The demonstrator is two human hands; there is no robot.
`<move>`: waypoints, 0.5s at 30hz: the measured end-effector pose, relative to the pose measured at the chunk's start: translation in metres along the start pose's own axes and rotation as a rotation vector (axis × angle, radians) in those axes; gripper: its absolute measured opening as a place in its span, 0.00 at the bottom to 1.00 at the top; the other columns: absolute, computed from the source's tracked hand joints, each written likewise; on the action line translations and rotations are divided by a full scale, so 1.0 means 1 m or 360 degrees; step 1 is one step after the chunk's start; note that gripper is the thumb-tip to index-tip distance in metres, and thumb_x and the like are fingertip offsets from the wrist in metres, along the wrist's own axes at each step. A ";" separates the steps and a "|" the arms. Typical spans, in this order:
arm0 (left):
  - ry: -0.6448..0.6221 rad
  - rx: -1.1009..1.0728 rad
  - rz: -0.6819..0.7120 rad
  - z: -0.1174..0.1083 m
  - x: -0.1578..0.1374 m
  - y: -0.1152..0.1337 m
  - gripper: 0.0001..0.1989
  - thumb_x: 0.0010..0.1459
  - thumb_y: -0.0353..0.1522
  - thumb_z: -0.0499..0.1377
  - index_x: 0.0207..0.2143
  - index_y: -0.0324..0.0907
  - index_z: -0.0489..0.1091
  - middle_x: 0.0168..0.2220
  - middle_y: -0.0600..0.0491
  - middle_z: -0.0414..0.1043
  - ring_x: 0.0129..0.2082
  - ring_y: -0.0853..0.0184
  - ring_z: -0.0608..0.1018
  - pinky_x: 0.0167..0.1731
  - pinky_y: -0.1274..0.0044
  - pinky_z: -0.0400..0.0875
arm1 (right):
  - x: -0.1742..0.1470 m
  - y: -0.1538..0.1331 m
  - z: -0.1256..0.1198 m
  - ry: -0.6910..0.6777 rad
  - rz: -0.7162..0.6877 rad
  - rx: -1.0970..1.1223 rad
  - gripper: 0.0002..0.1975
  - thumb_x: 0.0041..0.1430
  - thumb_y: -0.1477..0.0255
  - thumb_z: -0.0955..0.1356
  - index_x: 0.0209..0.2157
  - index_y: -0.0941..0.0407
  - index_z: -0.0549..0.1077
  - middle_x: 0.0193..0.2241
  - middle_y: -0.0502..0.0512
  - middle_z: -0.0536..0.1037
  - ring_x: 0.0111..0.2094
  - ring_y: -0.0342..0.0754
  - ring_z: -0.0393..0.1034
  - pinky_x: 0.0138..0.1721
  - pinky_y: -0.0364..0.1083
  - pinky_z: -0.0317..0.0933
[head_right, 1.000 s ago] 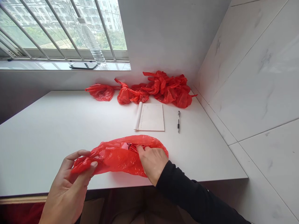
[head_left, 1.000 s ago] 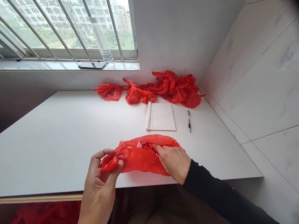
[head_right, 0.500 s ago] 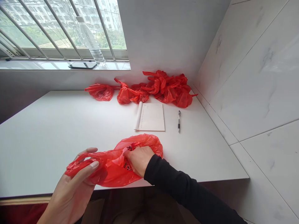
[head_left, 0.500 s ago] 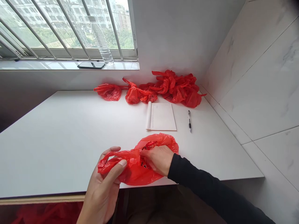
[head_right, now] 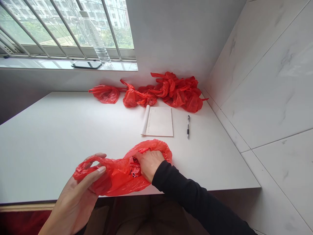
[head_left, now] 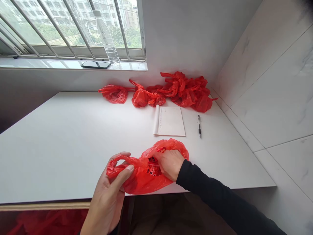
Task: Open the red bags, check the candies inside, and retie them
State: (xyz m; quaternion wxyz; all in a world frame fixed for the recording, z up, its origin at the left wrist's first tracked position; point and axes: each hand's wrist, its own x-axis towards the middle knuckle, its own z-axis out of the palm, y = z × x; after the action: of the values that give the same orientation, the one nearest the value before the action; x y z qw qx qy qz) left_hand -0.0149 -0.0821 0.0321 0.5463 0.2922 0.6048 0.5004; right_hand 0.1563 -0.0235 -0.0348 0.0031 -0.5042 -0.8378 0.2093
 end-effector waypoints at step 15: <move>0.0011 0.0064 -0.0042 0.005 -0.017 0.009 0.26 0.45 0.38 0.72 0.48 0.48 0.73 0.33 0.53 0.76 0.26 0.68 0.76 0.30 0.78 0.74 | -0.052 -0.006 0.010 -0.0081 -0.0328 -0.0039 0.26 0.56 0.78 0.64 0.57 0.48 0.67 0.26 0.50 0.77 0.26 0.48 0.70 0.25 0.46 0.44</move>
State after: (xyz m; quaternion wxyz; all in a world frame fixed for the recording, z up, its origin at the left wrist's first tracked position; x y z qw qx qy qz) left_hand -0.0083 -0.0930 0.0466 0.5449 0.2934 0.6204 0.4818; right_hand 0.1749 -0.0733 -0.0307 -0.0027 -0.4098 -0.8876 0.2104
